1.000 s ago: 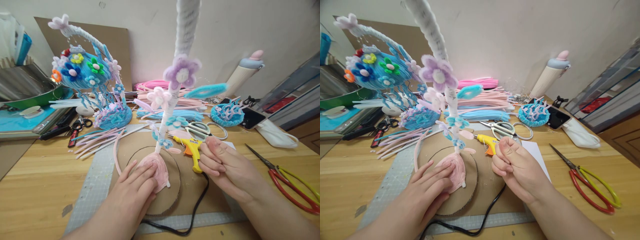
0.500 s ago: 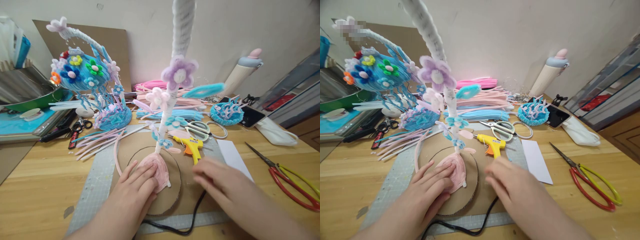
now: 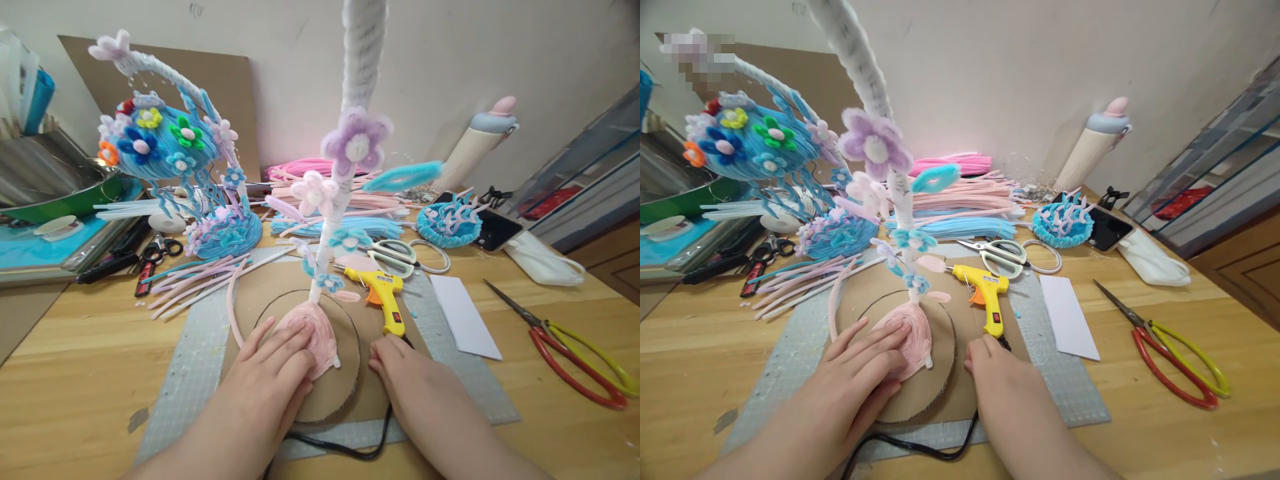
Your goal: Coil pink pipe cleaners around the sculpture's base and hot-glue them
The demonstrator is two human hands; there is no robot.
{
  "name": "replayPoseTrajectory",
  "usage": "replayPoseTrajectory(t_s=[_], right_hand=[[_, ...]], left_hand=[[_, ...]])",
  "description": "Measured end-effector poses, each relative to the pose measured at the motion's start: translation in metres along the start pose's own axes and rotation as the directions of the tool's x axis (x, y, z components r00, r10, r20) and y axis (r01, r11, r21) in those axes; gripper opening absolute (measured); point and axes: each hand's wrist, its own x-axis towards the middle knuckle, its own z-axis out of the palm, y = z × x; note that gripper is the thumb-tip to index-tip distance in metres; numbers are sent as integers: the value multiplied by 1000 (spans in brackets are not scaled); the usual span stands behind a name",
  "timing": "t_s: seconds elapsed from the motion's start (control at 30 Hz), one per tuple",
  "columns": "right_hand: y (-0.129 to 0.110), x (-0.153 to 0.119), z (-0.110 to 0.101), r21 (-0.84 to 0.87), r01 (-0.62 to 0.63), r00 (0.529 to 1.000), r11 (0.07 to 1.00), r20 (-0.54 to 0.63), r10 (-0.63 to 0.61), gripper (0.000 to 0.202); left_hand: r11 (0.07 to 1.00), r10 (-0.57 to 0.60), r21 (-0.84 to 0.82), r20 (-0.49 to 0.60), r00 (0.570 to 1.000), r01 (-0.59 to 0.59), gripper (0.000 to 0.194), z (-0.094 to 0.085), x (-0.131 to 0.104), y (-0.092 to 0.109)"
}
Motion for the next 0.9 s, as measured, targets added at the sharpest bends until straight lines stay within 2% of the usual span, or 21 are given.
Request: replayPoseTrajectory(t_s=[0.23,0.37,0.43,0.57,0.73,0.83,0.9], right_hand=[[9,-10,-7,319,-70,997,945,5,72,21],[15,-15,-8,394,-44,997,918,-37,63,15],[13,-16,-8,367,-19,998,930,-48,39,13],[5,-13,-4,179,-19,999,984,-35,26,10],[-5,-7,5,7,-21,992,1000,-126,21,14],[-6,-7,5,-22,-22,988,1000,-150,19,15],[-5,-9,2,45,-21,987,999,-156,27,17]], left_hand=[[1000,-14,-26,5,1000,15,15,0,-1,0],[1000,-12,-17,2,1000,12,16,1,-2,-1],[1000,-12,-20,-9,1000,12,16,2,-2,-1],[1000,-4,-10,7,1000,4,16,1,-1,0],[1000,0,3,29,1000,0,18,1,-2,0],[1000,-12,-18,20,1000,12,17,1,-2,0],[999,-9,-33,20,1000,10,17,1,-3,0]])
